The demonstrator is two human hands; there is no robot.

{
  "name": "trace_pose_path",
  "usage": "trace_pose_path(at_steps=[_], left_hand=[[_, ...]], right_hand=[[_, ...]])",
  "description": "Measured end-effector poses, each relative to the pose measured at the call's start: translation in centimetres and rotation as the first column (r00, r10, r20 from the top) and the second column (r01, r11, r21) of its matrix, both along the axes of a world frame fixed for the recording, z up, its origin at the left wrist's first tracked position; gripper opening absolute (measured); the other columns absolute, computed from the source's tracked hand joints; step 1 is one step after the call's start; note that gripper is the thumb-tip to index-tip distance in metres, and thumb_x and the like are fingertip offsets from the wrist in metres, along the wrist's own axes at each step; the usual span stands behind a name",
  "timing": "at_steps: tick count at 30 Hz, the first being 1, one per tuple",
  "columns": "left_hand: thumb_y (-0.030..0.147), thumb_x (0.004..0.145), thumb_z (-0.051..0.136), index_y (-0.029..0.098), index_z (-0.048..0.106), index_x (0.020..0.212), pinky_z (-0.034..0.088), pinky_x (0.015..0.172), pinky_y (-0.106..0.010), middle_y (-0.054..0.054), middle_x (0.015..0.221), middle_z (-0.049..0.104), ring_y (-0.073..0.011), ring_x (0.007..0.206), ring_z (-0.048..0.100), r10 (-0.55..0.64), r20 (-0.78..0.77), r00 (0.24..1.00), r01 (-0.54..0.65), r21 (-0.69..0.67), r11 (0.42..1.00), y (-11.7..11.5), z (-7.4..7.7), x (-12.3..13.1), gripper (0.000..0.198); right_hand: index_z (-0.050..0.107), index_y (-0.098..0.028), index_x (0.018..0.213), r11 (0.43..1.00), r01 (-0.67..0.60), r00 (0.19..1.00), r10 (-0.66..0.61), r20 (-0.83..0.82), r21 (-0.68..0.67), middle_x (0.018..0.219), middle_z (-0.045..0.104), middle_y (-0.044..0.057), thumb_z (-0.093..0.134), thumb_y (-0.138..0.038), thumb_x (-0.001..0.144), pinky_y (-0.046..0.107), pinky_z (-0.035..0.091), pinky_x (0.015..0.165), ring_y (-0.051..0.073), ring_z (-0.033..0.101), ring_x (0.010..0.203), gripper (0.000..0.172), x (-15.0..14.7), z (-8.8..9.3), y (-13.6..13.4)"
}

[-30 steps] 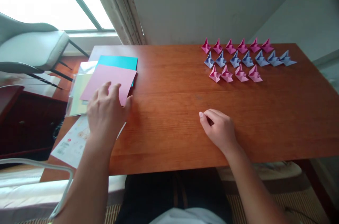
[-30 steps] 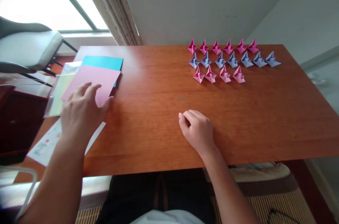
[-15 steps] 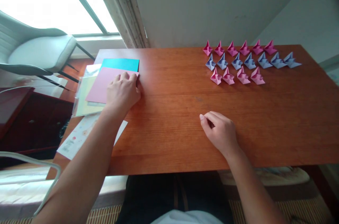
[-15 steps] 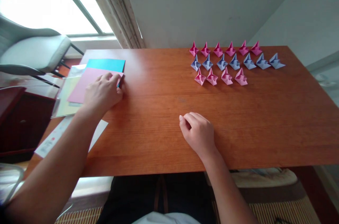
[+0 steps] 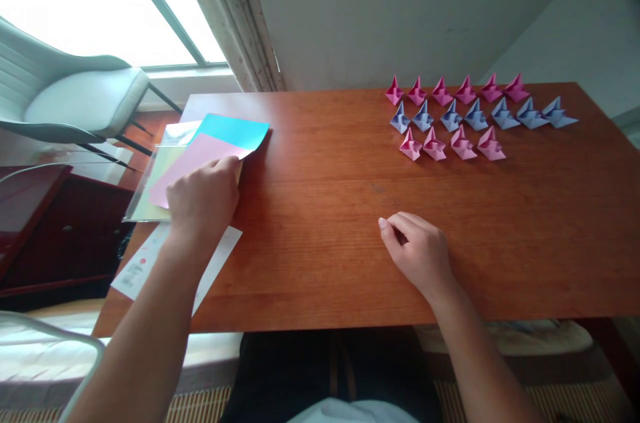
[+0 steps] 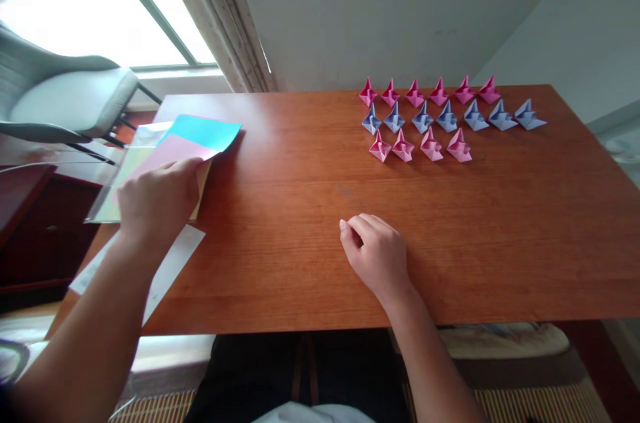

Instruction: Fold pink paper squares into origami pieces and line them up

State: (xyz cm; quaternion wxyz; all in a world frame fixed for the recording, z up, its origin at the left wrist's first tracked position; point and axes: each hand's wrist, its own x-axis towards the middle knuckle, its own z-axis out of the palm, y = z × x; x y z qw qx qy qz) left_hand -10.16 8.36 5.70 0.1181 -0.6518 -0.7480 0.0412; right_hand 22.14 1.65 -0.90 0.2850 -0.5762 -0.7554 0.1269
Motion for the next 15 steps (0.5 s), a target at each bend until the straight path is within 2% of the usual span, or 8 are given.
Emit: trace_pose_path(at_steps=[4,6,10,15], left_hand=[[0.032,0.105,0.033,0.024,0.071,0.118,0.039,0.062,-0.036,-0.013,0.101,0.077,-0.0312,0.076,0.069,0.017,0.012,1.0,-0.017,0.009,1.0,-2.7,-0.1,-0.3,0.041],[0.035,0.104,0.036,0.024,0.073,0.111,0.035,0.061,-0.034,-0.012,0.099,0.077,-0.0303,0.076,0.069,0.013,0.018,1.0,-0.013,-0.019,1.0,-3.8,-0.2,-0.3,0.039],[0.031,0.102,0.043,0.024,0.072,0.112,0.031,0.059,-0.032,-0.008,0.11,0.078,-0.028,0.083,0.072,-0.056,0.081,0.995,0.062,-0.081,0.995,-5.3,-0.5,-0.3,0.032],[0.035,0.102,0.046,0.026,0.072,0.117,0.034,0.058,-0.032,-0.003,0.118,0.078,-0.0282,0.085,0.074,-0.129,0.077,0.989,0.127,0.032,0.991,-6.0,-1.3,0.1,0.031]], right_hand=[[0.04,-0.022,0.065,1.0,-0.001,1.0,0.001,-0.002,-0.007,0.062,0.048,-0.002,0.05,-0.028,0.102,0.031,0.031,0.064,0.014,0.046,0.061,0.038,0.1,0.0,0.0],[0.04,-0.022,0.065,1.0,0.0,1.0,0.0,-0.002,-0.005,0.062,0.048,-0.002,0.05,-0.028,0.102,0.031,0.031,0.064,0.014,0.046,0.06,0.038,0.1,-0.1,0.0],[0.039,-0.022,0.065,1.0,0.003,1.0,-0.003,-0.005,0.002,0.062,0.048,-0.002,0.051,-0.028,0.102,0.032,0.03,0.063,0.014,0.045,0.06,0.038,0.1,-0.2,0.0],[0.037,-0.023,0.065,1.0,0.002,1.0,-0.002,-0.007,-0.003,0.062,0.047,-0.002,0.05,-0.026,0.101,0.032,0.03,0.063,0.014,0.046,0.061,0.038,-0.2,0.0,0.1]])
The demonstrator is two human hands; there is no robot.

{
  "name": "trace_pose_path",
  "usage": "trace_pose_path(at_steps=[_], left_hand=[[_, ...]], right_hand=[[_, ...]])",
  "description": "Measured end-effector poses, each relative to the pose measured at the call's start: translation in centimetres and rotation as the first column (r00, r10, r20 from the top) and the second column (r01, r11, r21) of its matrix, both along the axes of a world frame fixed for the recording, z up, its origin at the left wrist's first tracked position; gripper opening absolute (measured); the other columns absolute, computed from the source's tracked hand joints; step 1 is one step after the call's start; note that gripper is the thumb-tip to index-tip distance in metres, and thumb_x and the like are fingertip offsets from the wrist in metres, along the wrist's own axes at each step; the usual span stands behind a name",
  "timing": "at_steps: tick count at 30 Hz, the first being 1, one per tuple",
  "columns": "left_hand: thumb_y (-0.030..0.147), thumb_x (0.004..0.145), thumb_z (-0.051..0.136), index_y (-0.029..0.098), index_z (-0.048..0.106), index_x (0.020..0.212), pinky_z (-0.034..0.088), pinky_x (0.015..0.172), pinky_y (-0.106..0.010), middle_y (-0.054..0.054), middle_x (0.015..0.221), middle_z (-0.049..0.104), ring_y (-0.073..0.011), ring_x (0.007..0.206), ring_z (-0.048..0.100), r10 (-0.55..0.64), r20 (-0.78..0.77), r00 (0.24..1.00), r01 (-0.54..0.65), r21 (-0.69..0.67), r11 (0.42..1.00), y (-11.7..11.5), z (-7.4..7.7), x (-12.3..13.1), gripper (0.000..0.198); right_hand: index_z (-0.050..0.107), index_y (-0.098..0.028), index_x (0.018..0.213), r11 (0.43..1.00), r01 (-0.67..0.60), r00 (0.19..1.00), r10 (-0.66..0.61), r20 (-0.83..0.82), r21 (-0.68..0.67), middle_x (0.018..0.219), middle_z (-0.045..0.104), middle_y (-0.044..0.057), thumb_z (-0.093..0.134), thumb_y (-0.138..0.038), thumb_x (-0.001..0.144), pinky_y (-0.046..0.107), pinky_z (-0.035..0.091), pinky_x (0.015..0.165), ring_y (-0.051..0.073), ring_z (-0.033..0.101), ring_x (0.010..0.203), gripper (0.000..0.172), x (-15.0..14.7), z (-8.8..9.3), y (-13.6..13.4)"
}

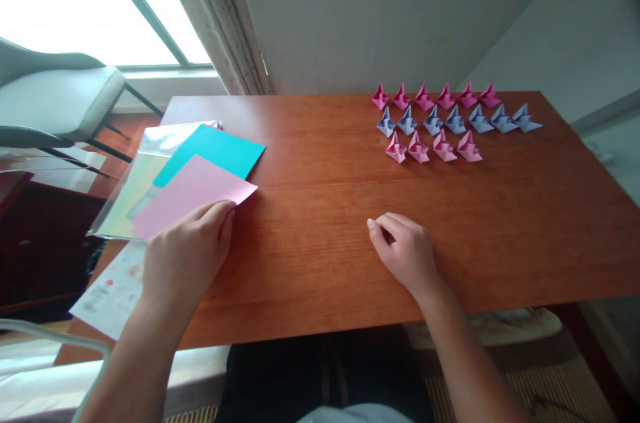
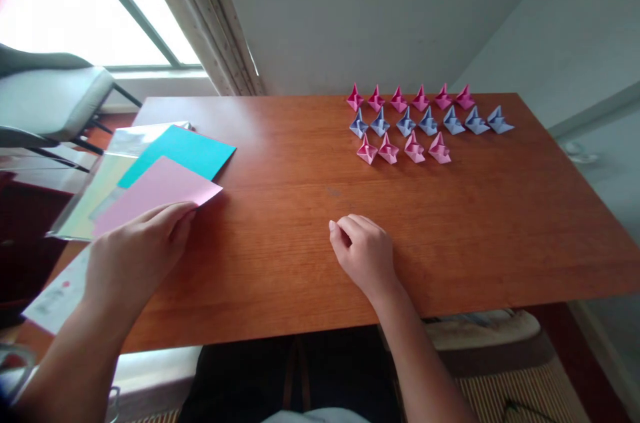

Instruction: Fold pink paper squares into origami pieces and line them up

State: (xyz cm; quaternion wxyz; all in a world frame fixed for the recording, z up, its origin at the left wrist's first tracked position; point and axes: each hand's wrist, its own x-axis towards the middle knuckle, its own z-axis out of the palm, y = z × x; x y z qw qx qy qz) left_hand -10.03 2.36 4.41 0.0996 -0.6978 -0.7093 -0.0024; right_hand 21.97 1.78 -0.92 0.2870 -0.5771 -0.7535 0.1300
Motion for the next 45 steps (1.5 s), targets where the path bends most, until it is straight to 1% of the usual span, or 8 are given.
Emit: trace_pose_path(at_steps=[10,18,23,27,31,34,40,45], left_hand=[[0.042,0.103,0.045,0.025,0.074,0.109,0.028,0.057,-0.032,-0.005,0.106,0.081,-0.0262,0.083,0.072,0.117,0.07,0.991,-0.133,0.301,0.944,-0.2,-1.4,-0.3,0.034],[0.038,0.101,0.044,0.024,0.075,0.109,0.038,0.061,-0.035,-0.009,0.108,0.08,-0.0304,0.085,0.074,0.178,0.137,0.974,-0.183,0.026,0.983,-0.1,-0.2,-1.0,0.035],[0.039,0.101,0.05,0.02,0.074,0.112,0.052,0.079,-0.034,-0.006,0.107,0.078,-0.0268,0.098,0.075,0.148,0.347,0.926,-0.236,0.228,0.945,-1.0,0.3,-1.4,0.033],[0.033,0.094,0.066,0.018,0.075,0.106,0.059,0.083,-0.034,-0.006,0.105,0.08,-0.0217,0.09,0.075,-0.055,0.563,0.825,-0.23,0.422,0.877,-1.5,0.6,0.4,0.021],[0.02,0.091,0.068,0.022,0.076,0.095,0.06,0.083,-0.026,-0.001,0.098,0.081,-0.0163,0.087,0.076,-0.302,0.686,0.662,0.039,0.37,0.928,-2.1,0.0,4.3,0.009],[0.017,0.093,0.064,0.023,0.075,0.098,0.061,0.076,-0.024,-0.001,0.093,0.081,-0.0158,0.083,0.077,-0.281,0.849,0.447,0.208,0.207,0.956,-2.6,-0.5,6.9,0.013],[0.016,0.093,0.062,0.022,0.069,0.097,0.06,0.093,-0.034,-0.007,0.102,0.079,-0.0224,0.105,0.074,-0.137,0.988,0.076,0.262,0.113,0.958,-3.1,-1.3,8.3,0.01],[0.019,0.091,0.065,0.022,0.067,0.102,0.059,0.086,-0.032,-0.007,0.103,0.075,-0.0223,0.101,0.072,-0.088,0.993,0.074,0.191,0.072,0.979,-3.0,-2.0,7.7,0.011]], right_hand=[[0.039,-0.023,0.064,1.0,0.011,1.0,-0.011,-0.002,-0.01,0.062,0.05,-0.002,0.05,-0.025,0.1,0.031,0.031,0.063,0.015,0.048,0.062,0.038,-0.1,0.1,0.1],[0.041,-0.023,0.064,1.0,-0.004,1.0,0.004,0.007,0.001,0.061,0.049,-0.002,0.05,-0.027,0.102,0.031,0.032,0.062,0.014,0.047,0.059,0.039,0.2,0.1,0.0],[0.042,-0.023,0.064,1.0,-0.003,1.0,0.003,0.004,-0.006,0.062,0.05,-0.002,0.05,-0.028,0.102,0.032,0.032,0.063,0.015,0.048,0.06,0.038,0.2,0.1,-0.1],[0.043,-0.023,0.064,1.0,0.001,1.0,-0.001,-0.008,-0.01,0.061,0.05,-0.002,0.05,-0.028,0.101,0.032,0.033,0.062,0.014,0.048,0.059,0.039,0.2,0.1,-0.1],[0.054,-0.022,0.068,0.999,0.027,0.993,-0.031,-0.11,-0.039,0.064,0.057,-0.001,0.053,-0.028,0.1,0.031,0.038,0.061,0.015,0.052,0.06,0.033,0.3,0.4,-0.1],[0.069,-0.023,0.097,0.995,0.07,0.951,-0.089,-0.296,-0.073,0.097,0.072,0.006,0.057,-0.026,0.097,0.031,0.049,0.069,0.02,0.066,0.082,0.012,0.8,0.3,-0.2],[0.051,-0.028,0.145,0.988,-0.067,0.832,-0.021,-0.554,-0.137,0.15,0.056,0.012,0.059,-0.023,0.094,0.041,0.055,0.099,0.028,0.058,0.132,0.052,1.6,0.0,-0.9],[0.067,-0.029,0.123,0.973,-0.221,0.886,0.168,-0.432,-0.074,0.133,0.068,0.01,0.063,-0.019,0.09,0.051,0.051,0.107,0.03,0.061,0.127,0.034,1.5,1.1,-1.1]])
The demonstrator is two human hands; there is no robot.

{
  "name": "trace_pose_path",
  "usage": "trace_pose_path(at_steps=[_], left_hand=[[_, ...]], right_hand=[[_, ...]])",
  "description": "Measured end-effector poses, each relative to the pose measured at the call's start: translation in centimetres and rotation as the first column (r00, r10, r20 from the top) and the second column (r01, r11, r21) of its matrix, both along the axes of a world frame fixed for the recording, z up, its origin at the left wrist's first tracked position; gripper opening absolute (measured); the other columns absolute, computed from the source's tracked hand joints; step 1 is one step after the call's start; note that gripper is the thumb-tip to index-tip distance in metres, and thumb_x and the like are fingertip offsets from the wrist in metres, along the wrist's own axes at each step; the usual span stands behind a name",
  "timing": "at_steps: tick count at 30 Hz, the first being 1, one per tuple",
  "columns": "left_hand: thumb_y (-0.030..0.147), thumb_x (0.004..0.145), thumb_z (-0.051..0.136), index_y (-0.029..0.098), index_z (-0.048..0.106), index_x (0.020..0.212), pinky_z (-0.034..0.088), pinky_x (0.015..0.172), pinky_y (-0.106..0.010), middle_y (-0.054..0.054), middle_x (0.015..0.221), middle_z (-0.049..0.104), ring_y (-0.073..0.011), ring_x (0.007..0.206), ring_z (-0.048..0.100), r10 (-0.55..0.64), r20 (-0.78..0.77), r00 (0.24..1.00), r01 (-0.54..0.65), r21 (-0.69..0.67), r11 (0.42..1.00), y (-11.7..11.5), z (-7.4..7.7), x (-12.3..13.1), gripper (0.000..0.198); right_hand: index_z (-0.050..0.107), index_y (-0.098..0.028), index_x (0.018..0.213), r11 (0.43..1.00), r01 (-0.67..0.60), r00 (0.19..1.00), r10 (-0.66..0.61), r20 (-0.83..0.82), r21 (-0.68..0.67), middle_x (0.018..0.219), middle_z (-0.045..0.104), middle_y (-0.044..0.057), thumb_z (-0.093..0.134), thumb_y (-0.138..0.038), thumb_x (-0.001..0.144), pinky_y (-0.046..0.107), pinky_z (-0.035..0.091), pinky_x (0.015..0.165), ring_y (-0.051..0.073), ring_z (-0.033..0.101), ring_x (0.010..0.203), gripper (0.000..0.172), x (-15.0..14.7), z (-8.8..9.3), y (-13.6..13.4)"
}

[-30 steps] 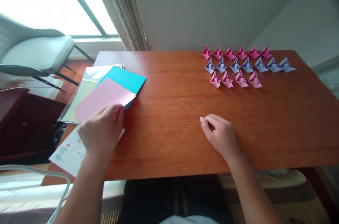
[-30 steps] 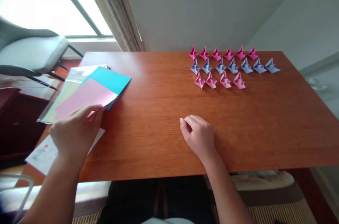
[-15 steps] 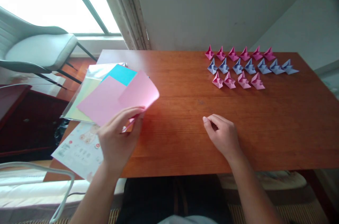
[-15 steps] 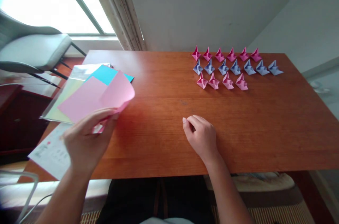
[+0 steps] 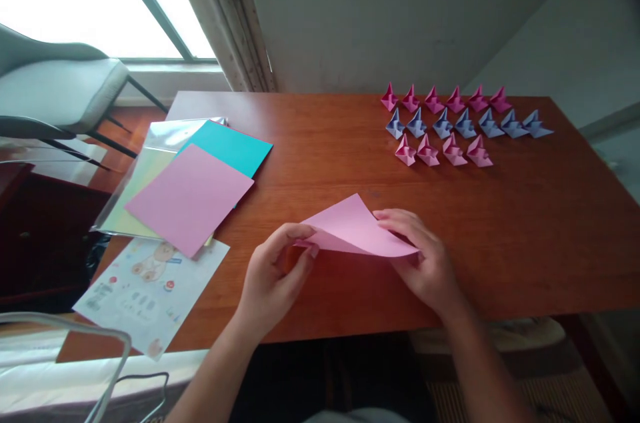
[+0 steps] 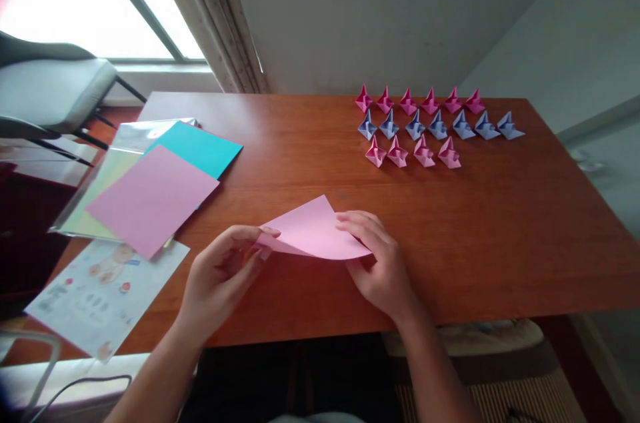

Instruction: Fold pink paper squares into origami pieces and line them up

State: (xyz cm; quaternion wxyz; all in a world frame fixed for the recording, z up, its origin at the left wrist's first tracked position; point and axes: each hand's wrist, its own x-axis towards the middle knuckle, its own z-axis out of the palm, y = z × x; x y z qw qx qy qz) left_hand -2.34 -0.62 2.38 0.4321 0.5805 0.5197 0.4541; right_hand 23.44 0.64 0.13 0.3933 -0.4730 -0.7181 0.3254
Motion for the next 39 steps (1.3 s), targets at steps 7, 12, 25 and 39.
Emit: trace_pose_path(at_steps=[7,12,25,39], left_hand=[[0.008,0.088,0.054,0.022,0.067,0.106,0.055,0.095,-0.037,-0.005,0.1,0.077,-0.021,0.099,0.072,-0.031,-0.329,0.944,0.069,0.103,0.992,0.0,0.3,-1.0,0.027],[0.004,0.081,0.05,0.022,0.068,0.105,0.054,0.101,-0.041,-0.005,0.105,0.077,-0.023,0.106,0.071,-0.028,-0.495,0.868,0.13,0.173,0.976,-0.3,-0.1,-1.1,0.036],[0.026,0.095,0.061,0.026,0.057,0.135,0.057,0.096,-0.033,-0.007,0.126,0.074,-0.0239,0.112,0.072,-0.004,-0.516,0.856,0.062,0.095,0.994,-2.6,0.4,-0.6,0.04],[0.02,0.091,0.065,0.017,0.056,0.138,0.028,0.125,-0.057,-0.018,0.155,0.05,-0.0344,0.149,0.04,0.109,-0.75,0.653,0.32,0.403,0.857,-4.0,1.6,3.8,0.049]], right_hand=[[0.072,-0.029,0.103,0.998,-0.006,0.999,0.003,0.049,0.064,0.116,0.077,0.004,0.065,-0.015,0.093,0.047,0.053,0.105,0.025,0.066,0.119,0.019,0.0,0.1,-0.5],[0.074,-0.029,0.102,0.999,-0.016,0.997,0.012,0.081,0.05,0.104,0.078,0.003,0.064,-0.018,0.095,0.043,0.058,0.095,0.024,0.071,0.106,0.017,0.1,0.5,-1.1],[0.071,-0.032,0.118,0.963,0.218,0.974,-0.206,0.088,-0.156,0.116,0.079,0.003,0.066,-0.031,0.095,0.036,0.062,0.091,0.023,0.076,0.1,0.024,-0.6,1.1,-3.0],[0.07,-0.027,0.122,0.936,0.218,0.974,-0.19,0.125,-0.276,0.125,0.076,0.004,0.062,-0.03,0.094,0.039,0.058,0.095,0.025,0.072,0.113,0.029,-1.6,1.5,-0.6]])
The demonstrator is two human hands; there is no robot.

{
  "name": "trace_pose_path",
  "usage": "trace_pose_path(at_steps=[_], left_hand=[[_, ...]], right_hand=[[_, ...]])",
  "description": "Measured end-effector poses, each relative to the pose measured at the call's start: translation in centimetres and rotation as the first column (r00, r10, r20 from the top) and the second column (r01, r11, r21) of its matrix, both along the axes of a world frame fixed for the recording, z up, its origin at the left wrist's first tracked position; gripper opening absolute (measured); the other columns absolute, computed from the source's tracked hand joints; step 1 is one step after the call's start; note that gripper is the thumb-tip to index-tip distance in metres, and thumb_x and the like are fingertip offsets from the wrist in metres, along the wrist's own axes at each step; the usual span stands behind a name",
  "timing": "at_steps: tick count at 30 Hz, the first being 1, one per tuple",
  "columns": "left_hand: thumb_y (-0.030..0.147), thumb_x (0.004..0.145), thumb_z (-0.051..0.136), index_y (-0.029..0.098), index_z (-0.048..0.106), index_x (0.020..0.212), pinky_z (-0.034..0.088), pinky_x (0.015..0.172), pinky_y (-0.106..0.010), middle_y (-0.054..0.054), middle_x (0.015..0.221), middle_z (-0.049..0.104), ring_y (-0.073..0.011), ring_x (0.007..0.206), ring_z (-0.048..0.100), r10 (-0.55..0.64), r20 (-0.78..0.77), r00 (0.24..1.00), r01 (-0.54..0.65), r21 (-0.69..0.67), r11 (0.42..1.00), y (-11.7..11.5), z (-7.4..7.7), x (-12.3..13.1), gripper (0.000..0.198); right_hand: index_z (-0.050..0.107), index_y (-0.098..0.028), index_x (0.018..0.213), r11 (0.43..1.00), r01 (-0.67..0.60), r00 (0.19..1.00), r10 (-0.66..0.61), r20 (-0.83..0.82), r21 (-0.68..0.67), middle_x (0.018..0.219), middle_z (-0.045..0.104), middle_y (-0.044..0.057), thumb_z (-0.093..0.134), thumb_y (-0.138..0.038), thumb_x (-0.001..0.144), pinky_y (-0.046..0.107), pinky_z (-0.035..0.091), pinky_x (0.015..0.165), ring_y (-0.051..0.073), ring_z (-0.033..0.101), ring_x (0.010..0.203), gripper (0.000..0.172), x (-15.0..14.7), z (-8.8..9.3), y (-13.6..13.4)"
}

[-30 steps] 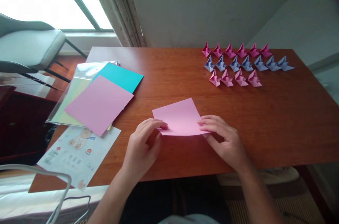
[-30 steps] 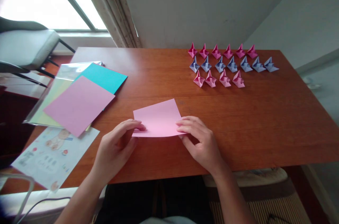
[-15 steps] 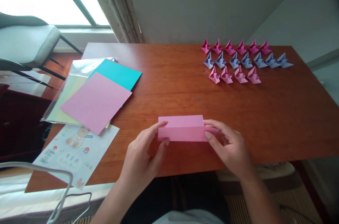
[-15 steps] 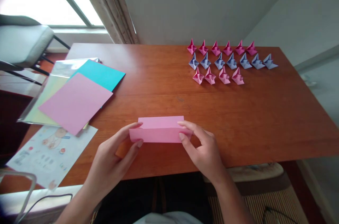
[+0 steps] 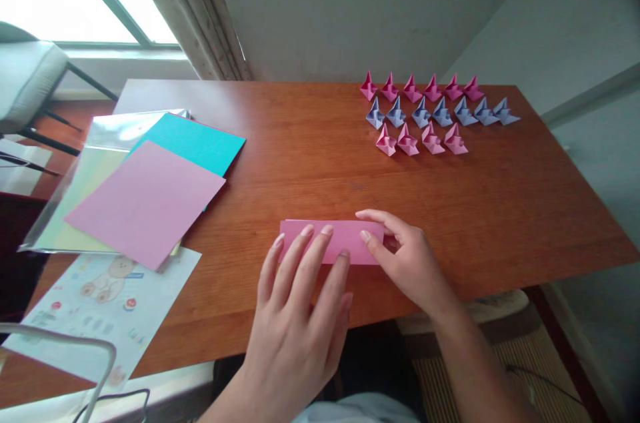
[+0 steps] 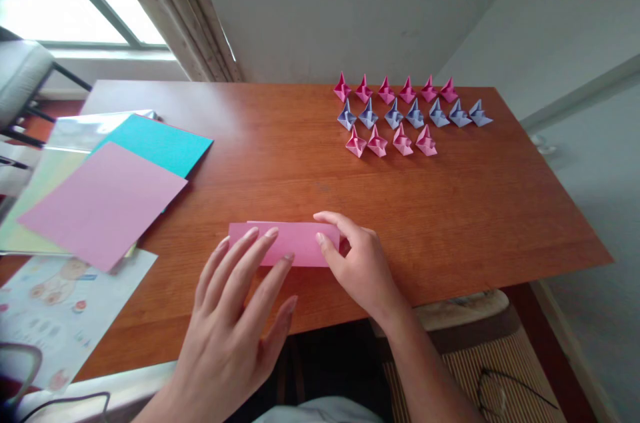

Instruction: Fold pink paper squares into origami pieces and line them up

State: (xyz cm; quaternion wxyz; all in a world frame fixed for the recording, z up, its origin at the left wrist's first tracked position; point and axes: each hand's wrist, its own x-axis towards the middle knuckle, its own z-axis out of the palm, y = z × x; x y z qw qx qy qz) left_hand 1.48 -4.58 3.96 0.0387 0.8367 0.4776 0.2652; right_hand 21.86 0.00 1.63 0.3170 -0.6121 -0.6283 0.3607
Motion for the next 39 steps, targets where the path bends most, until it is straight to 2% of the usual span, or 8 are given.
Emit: trace_pose_path(at_steps=[3,7,12,16,19,27,35,39], left_hand=[[0.028,0.094,0.064,0.015,0.059,0.137,0.024,0.125,-0.057,-0.018,0.157,0.049,-0.0362,0.149,0.041,-0.036,-0.073,0.997,0.033,-0.047,0.998,-0.4,-0.6,0.6,0.045],[0.043,0.094,0.064,0.017,0.055,0.145,0.018,0.127,-0.055,-0.017,0.16,0.045,-0.0372,0.149,0.04,-0.039,-0.151,0.988,0.019,-0.131,0.991,-0.5,-1.3,0.9,0.058],[0.048,0.094,0.063,0.02,0.055,0.145,0.015,0.127,-0.052,-0.014,0.16,0.047,-0.035,0.147,0.043,-0.035,-0.19,0.981,0.002,-0.175,0.985,-0.5,-1.6,1.0,0.058],[0.049,0.094,0.062,0.02,0.054,0.146,0.016,0.127,-0.052,-0.013,0.16,0.046,-0.0345,0.147,0.044,-0.028,-0.188,0.982,-0.009,-0.192,0.981,-0.6,-1.8,1.1,0.06],[0.049,0.094,0.063,0.019,0.056,0.145,0.016,0.127,-0.052,-0.014,0.159,0.048,-0.0346,0.146,0.045,-0.026,-0.176,0.984,-0.009,-0.198,0.98,-0.8,-1.8,1.2,0.059],[0.048,0.095,0.061,0.018,0.055,0.146,0.017,0.126,-0.052,-0.014,0.159,0.048,-0.0344,0.146,0.045,-0.021,-0.184,0.983,-0.018,-0.208,0.978,-0.8,-2.0,1.2,0.059],[0.048,0.097,0.059,0.017,0.055,0.145,0.02,0.125,-0.053,-0.014,0.157,0.05,-0.0342,0.145,0.047,-0.021,-0.2,0.98,-0.024,-0.222,0.975,-0.5,-2.2,1.3,0.057],[0.05,0.095,0.06,0.018,0.055,0.145,0.019,0.125,-0.053,-0.014,0.156,0.051,-0.0336,0.145,0.047,-0.028,-0.209,0.977,-0.022,-0.234,0.972,-0.4,-2.2,1.3,0.059]], right_hand=[[0.07,-0.026,0.122,1.0,-0.008,1.0,0.008,0.015,0.007,0.125,0.076,0.004,0.062,-0.029,0.094,0.038,0.057,0.096,0.023,0.072,0.112,0.029,0.0,0.3,0.3],[0.069,-0.024,0.122,0.998,-0.016,0.996,0.01,0.089,0.066,0.123,0.076,0.005,0.062,-0.025,0.094,0.037,0.057,0.097,0.023,0.073,0.109,0.029,0.0,0.6,0.6],[0.07,-0.02,0.115,0.983,0.0,0.981,-0.035,0.19,0.183,0.111,0.076,0.008,0.059,-0.022,0.095,0.038,0.059,0.087,0.024,0.072,0.1,0.022,0.4,0.5,0.7],[0.07,-0.019,0.114,0.959,-0.053,0.957,-0.031,0.287,0.28,0.117,0.073,0.01,0.058,-0.016,0.094,0.043,0.055,0.098,0.026,0.066,0.11,0.023,0.5,0.1,0.5],[0.069,-0.018,0.113,0.949,-0.081,0.948,-0.021,0.318,0.305,0.115,0.073,0.01,0.057,-0.014,0.095,0.043,0.053,0.101,0.025,0.066,0.11,0.023,0.5,-0.1,0.1],[0.066,-0.02,0.116,0.953,-0.093,0.931,-0.02,0.364,0.29,0.115,0.071,0.01,0.06,-0.016,0.094,0.045,0.052,0.101,0.027,0.064,0.11,0.024,0.7,-0.6,-0.2],[0.067,-0.017,0.113,0.975,-0.134,0.876,0.032,0.481,0.179,0.108,0.066,0.011,0.071,-0.018,0.088,0.047,0.053,0.095,0.029,0.06,0.104,0.025,0.7,-0.1,0.5],[0.065,-0.019,0.103,0.979,-0.164,0.85,0.077,0.522,0.122,0.103,0.065,0.009,0.072,-0.018,0.088,0.046,0.053,0.092,0.029,0.059,0.101,0.016,0.5,0.3,1.0]])
